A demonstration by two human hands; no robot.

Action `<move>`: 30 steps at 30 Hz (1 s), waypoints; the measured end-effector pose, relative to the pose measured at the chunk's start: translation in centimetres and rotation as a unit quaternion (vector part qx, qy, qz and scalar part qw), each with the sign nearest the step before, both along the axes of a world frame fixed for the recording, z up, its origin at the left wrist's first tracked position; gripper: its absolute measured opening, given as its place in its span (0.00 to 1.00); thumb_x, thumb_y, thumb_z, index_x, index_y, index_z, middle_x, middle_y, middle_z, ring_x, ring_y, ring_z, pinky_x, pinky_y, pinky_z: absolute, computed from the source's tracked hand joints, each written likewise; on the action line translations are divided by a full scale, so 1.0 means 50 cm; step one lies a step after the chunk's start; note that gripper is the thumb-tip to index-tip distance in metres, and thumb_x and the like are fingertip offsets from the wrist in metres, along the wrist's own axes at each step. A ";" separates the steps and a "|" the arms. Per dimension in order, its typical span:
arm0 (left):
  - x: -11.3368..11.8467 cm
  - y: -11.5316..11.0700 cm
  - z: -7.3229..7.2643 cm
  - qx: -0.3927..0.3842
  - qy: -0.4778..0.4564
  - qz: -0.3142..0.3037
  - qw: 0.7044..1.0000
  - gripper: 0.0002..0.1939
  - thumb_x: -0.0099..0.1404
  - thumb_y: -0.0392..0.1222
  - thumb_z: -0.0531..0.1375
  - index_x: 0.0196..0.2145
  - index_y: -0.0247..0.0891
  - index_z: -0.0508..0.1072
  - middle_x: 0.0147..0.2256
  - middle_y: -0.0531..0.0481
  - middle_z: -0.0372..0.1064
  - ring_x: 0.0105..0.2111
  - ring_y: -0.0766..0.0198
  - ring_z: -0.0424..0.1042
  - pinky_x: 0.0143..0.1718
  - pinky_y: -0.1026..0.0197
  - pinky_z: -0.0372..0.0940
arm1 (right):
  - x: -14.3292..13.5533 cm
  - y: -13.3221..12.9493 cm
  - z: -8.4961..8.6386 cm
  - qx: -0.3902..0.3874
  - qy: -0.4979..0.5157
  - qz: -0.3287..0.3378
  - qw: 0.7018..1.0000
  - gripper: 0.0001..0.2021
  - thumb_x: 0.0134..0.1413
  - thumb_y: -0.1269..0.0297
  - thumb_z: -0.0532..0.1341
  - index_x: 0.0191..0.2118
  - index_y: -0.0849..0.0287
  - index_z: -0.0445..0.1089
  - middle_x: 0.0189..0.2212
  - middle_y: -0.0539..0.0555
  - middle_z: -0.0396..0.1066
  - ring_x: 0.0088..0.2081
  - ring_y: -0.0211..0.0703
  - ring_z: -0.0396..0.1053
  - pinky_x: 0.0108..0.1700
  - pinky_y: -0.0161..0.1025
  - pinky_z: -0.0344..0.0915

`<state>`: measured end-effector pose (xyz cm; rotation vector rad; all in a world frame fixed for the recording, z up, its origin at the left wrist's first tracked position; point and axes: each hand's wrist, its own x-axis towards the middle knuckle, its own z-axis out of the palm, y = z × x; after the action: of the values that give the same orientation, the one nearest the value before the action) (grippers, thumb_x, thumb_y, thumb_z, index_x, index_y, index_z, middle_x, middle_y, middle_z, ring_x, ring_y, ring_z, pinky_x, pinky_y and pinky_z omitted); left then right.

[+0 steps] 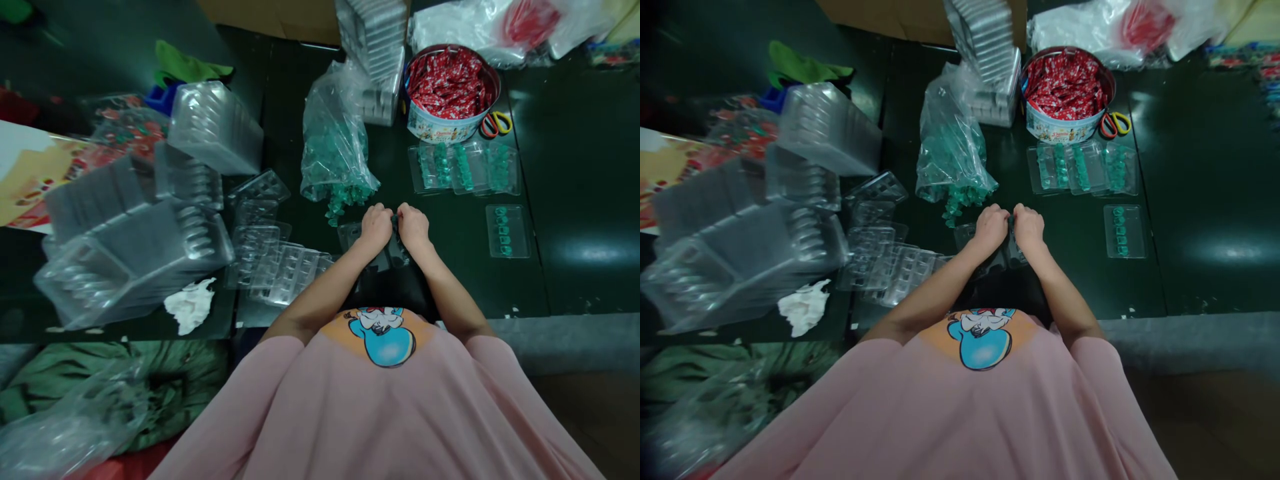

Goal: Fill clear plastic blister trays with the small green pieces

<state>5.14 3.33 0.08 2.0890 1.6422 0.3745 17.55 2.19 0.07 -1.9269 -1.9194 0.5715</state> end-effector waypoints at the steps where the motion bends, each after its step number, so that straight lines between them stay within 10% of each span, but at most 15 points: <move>1: -0.003 -0.001 -0.001 -0.003 -0.004 -0.004 1.000 0.16 0.63 0.31 0.51 0.37 0.33 0.80 0.40 0.34 0.71 0.44 0.47 0.68 0.47 0.50 0.60 | 0.004 0.000 -0.002 0.000 0.007 0.005 1.000 0.10 0.60 0.73 0.50 0.37 0.59 0.69 0.33 0.59 0.72 0.35 0.47 0.67 0.37 0.40 0.56; 12: -0.040 -0.037 0.067 -0.061 -0.011 0.008 0.998 0.21 0.65 0.34 0.52 0.54 0.40 0.73 0.44 0.44 0.77 0.45 0.54 0.74 0.49 0.57 0.64 | -0.003 0.006 0.024 -0.005 -0.009 0.082 0.997 0.11 0.61 0.67 0.57 0.45 0.59 0.74 0.43 0.59 0.69 0.41 0.46 0.70 0.42 0.39 0.63; 20: -0.246 -0.008 0.077 -0.012 0.089 0.141 0.986 0.15 0.64 0.36 0.55 0.42 0.40 0.80 0.41 0.44 0.78 0.44 0.52 0.74 0.47 0.55 0.64 | -0.029 0.019 0.017 -0.083 -0.095 0.073 0.989 0.11 0.56 0.74 0.58 0.42 0.62 0.75 0.44 0.63 0.68 0.38 0.46 0.72 0.41 0.40 0.65; 30: -0.305 0.003 0.028 -0.018 0.108 -0.015 0.994 0.17 0.58 0.32 0.59 0.44 0.38 0.79 0.42 0.42 0.75 0.42 0.51 0.72 0.43 0.55 0.63 | 0.006 0.004 0.008 -0.041 0.003 0.066 0.997 0.10 0.54 0.68 0.64 0.43 0.60 0.74 0.41 0.58 0.69 0.39 0.46 0.70 0.46 0.43 0.65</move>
<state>-10.13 3.48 1.47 2.1880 1.7195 0.1111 17.87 2.37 0.47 -1.8552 -2.0601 0.7028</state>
